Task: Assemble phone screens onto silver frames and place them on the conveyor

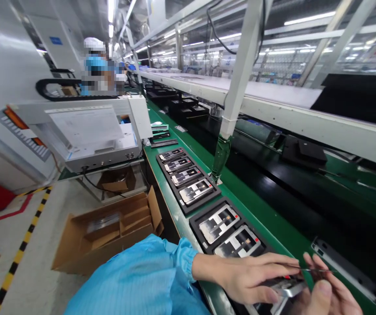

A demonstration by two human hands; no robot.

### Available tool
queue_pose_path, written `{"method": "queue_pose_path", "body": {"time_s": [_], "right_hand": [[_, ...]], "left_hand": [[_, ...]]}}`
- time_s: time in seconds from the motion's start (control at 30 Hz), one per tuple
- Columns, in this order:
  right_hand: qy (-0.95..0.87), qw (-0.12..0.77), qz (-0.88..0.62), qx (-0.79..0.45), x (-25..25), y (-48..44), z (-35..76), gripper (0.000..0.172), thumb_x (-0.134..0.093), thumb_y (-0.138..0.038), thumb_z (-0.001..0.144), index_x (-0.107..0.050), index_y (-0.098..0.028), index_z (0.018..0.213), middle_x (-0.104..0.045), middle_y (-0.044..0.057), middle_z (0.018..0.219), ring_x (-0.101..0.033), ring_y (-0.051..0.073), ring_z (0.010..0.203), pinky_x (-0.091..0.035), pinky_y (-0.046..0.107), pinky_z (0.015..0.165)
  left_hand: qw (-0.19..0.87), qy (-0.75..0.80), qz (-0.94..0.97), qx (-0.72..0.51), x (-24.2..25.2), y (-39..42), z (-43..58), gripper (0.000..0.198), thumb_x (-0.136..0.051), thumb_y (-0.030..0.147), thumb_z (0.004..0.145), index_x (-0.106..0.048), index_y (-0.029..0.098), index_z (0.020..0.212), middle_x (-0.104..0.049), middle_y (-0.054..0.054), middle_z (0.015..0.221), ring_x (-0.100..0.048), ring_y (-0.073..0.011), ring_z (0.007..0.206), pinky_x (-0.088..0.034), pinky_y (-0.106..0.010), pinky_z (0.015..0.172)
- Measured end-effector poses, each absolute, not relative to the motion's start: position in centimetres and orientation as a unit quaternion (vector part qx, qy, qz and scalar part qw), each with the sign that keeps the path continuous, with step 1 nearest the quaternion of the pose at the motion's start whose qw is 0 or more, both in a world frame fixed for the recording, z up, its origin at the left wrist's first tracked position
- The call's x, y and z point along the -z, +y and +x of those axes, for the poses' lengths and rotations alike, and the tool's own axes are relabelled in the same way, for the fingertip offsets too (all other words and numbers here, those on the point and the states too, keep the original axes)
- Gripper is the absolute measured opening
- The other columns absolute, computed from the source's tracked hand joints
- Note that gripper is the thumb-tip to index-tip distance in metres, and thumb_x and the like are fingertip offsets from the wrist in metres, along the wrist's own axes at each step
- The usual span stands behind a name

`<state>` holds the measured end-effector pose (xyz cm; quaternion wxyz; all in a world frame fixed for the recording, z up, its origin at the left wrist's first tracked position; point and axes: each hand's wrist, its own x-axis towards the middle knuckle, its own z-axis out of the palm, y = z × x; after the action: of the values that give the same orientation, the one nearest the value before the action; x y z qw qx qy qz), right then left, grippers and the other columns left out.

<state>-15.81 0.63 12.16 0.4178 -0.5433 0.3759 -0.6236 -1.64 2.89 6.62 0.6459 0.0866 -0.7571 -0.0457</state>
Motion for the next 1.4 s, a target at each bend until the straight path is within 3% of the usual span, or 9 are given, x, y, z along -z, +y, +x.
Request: {"method": "queue_pose_path", "body": {"time_s": [0.1, 0.17, 0.23, 0.37, 0.47, 0.57, 0.87, 1.1, 1.4], "right_hand": [[0.353, 0.349, -0.517, 0.697, -12.4, 0.1, -15.0, 0.054, -0.086, -0.07, 0.084, -0.059, -0.025, 0.097, -0.071, 0.009, 0.12, -0.073, 0.027, 0.114, -0.051, 0.059, 0.125], [0.291, 0.351, -0.525, 0.719, -12.4, -0.7, -14.9, 0.047, -0.083, -0.059, 0.093, -0.059, -0.019, 0.097, -0.071, 0.007, 0.11, -0.074, 0.021, 0.102, -0.059, 0.052, 0.109], [0.246, 0.344, -0.551, 0.719, -12.5, -1.6, -15.4, 0.039, -0.075, -0.051, 0.103, -0.057, -0.017, 0.098, -0.068, 0.007, 0.111, -0.074, 0.019, 0.102, -0.061, 0.044, 0.101], [0.241, 0.227, -0.598, 0.73, -12.2, -1.8, -16.6, 0.02, -0.059, -0.032, 0.113, -0.056, -0.017, 0.099, -0.065, 0.008, 0.125, -0.069, 0.015, 0.118, -0.056, 0.034, 0.105], [0.272, 0.185, -0.622, 0.71, -10.1, -1.3, -19.5, 0.016, -0.054, -0.027, 0.114, -0.055, -0.017, 0.101, -0.056, 0.011, 0.15, -0.059, 0.019, 0.142, -0.049, 0.04, 0.121], [0.433, 0.092, -0.567, 0.695, -5.9, -1.0, -27.2, 0.028, -0.055, -0.043, 0.111, -0.057, -0.017, 0.099, -0.066, 0.013, 0.128, -0.068, 0.02, 0.118, -0.053, 0.043, 0.109], [0.746, 0.115, -0.392, 0.526, -1.1, -0.3, -45.8, 0.06, -0.051, -0.075, 0.063, -0.058, -0.019, 0.081, -0.066, 0.015, 0.089, -0.055, 0.023, 0.08, -0.044, 0.042, 0.084], [0.776, 0.131, -0.43, 0.442, -2.1, -0.6, -45.6, 0.064, -0.047, -0.081, 0.06, -0.057, -0.02, 0.076, -0.062, 0.016, 0.084, -0.05, 0.021, 0.075, -0.043, 0.042, 0.082], [0.815, 0.052, -0.454, 0.355, -1.2, -0.1, -46.3, 0.057, -0.045, -0.082, 0.06, -0.048, -0.025, 0.069, -0.062, 0.017, 0.08, -0.053, 0.028, 0.077, -0.043, 0.049, 0.084]], "left_hand": [[0.612, -0.786, 0.086, 0.032, -7.5, 3.1, -1.1, 0.064, -0.063, 0.019, 0.106, -0.044, -0.025, 0.149, -0.037, -0.048, 0.158, -0.028, -0.0403, 0.167, -0.035, -0.05, 0.135], [0.581, -0.804, 0.108, 0.069, -8.1, 2.9, -0.7, 0.076, -0.064, 0.029, 0.109, -0.034, -0.006, 0.169, -0.03, -0.039, 0.169, -0.024, -0.0346, 0.17, -0.027, -0.046, 0.139], [0.537, -0.824, 0.119, 0.131, -8.8, 1.9, -0.4, 0.075, -0.055, 0.038, 0.115, -0.024, 0.017, 0.18, -0.022, -0.022, 0.18, -0.018, -0.0274, 0.172, -0.019, -0.042, 0.141], [0.535, -0.813, 0.122, 0.196, -9.4, -0.7, -0.7, 0.06, -0.037, 0.047, 0.121, -0.036, 0.029, 0.178, -0.034, -0.008, 0.177, -0.026, -0.0158, 0.168, -0.017, -0.028, 0.139], [0.544, -0.773, 0.166, 0.282, -9.0, -1.9, -1.4, 0.058, -0.032, 0.052, 0.121, -0.046, 0.029, 0.172, -0.045, -0.014, 0.165, -0.05, -0.023, 0.154, -0.046, -0.034, 0.124], [0.553, -0.693, 0.208, 0.413, -9.2, -2.7, -1.7, 0.071, -0.034, 0.065, 0.117, -0.045, 0.015, 0.167, -0.057, -0.026, 0.149, -0.073, -0.0258, 0.118, -0.064, -0.037, 0.092], [0.562, -0.496, 0.266, 0.606, -13.8, -2.8, -4.0, 0.103, -0.069, 0.098, 0.08, -0.064, 0.014, 0.138, -0.076, -0.018, 0.109, -0.077, -0.0311, 0.093, -0.066, -0.04, 0.075], [0.474, -0.437, 0.211, 0.735, -14.5, -1.8, -4.6, 0.095, -0.065, 0.091, 0.089, -0.057, 0.013, 0.142, -0.074, -0.019, 0.108, -0.073, -0.0321, 0.077, -0.061, -0.044, 0.056], [0.361, -0.371, 0.004, 0.856, -16.4, -0.8, -4.7, 0.08, -0.071, 0.078, 0.095, -0.061, 0.011, 0.137, -0.076, -0.018, 0.112, -0.077, -0.0254, 0.087, -0.061, -0.034, 0.076]]}}
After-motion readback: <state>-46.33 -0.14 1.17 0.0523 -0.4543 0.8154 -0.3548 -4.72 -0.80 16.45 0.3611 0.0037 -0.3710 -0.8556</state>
